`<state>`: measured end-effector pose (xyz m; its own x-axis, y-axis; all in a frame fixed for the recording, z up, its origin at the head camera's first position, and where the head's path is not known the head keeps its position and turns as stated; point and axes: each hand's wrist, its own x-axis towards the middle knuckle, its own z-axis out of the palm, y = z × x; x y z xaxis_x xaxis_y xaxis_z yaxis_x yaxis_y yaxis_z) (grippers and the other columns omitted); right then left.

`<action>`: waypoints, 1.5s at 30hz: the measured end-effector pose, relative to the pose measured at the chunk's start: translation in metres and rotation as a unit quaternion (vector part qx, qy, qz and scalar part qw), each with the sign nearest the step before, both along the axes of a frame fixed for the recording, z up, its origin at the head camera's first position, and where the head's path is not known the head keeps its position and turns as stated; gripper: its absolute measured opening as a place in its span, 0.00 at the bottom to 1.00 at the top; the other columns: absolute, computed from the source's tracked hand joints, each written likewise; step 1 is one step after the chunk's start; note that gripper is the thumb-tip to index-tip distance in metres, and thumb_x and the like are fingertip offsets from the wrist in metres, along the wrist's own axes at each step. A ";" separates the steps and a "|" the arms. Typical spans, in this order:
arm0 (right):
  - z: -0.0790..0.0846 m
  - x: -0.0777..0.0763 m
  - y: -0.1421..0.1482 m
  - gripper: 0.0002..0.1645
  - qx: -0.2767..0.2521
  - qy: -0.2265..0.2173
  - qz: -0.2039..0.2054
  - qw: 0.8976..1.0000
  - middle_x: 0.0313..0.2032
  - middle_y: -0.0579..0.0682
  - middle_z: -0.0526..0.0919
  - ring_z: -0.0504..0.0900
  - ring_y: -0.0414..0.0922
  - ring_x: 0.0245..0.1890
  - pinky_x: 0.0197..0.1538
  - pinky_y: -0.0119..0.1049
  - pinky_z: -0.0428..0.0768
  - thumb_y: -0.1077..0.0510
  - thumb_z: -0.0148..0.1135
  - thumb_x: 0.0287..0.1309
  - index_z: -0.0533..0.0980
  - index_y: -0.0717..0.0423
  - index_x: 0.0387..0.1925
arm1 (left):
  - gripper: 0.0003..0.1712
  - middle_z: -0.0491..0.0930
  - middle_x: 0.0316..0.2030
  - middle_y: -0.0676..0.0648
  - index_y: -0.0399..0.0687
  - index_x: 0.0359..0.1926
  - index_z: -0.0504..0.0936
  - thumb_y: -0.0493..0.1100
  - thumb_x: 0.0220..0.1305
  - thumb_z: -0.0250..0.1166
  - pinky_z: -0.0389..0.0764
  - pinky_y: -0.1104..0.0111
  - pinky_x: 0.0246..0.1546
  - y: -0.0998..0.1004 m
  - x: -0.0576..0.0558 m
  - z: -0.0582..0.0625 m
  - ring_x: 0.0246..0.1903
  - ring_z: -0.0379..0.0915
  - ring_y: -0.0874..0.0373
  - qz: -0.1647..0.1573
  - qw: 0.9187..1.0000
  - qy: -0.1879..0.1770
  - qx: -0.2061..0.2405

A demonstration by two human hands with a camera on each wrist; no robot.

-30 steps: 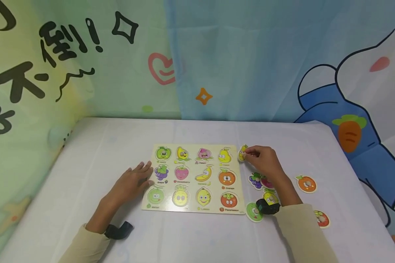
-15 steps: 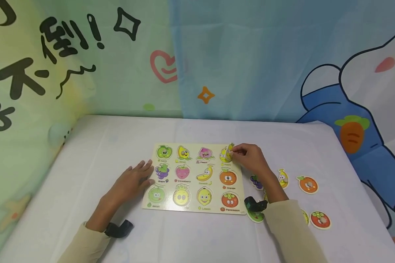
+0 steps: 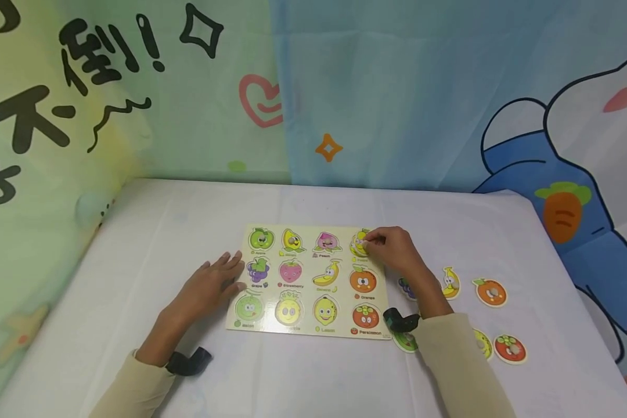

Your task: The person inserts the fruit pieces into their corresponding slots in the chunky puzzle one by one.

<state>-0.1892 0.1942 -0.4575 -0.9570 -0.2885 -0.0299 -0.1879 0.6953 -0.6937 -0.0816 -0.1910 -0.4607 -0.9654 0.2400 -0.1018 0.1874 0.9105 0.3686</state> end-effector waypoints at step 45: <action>0.007 0.017 -0.027 0.17 0.033 -0.025 -0.097 0.994 0.47 0.62 0.81 0.75 0.55 0.47 0.51 0.51 0.74 0.57 0.57 0.69 0.80 0.65 0.51 | 0.33 0.60 0.70 0.47 0.43 0.67 0.70 0.51 0.65 0.65 0.53 0.43 0.67 0.001 -0.001 0.001 0.71 0.50 0.46 -0.001 1.000 -0.012 0.000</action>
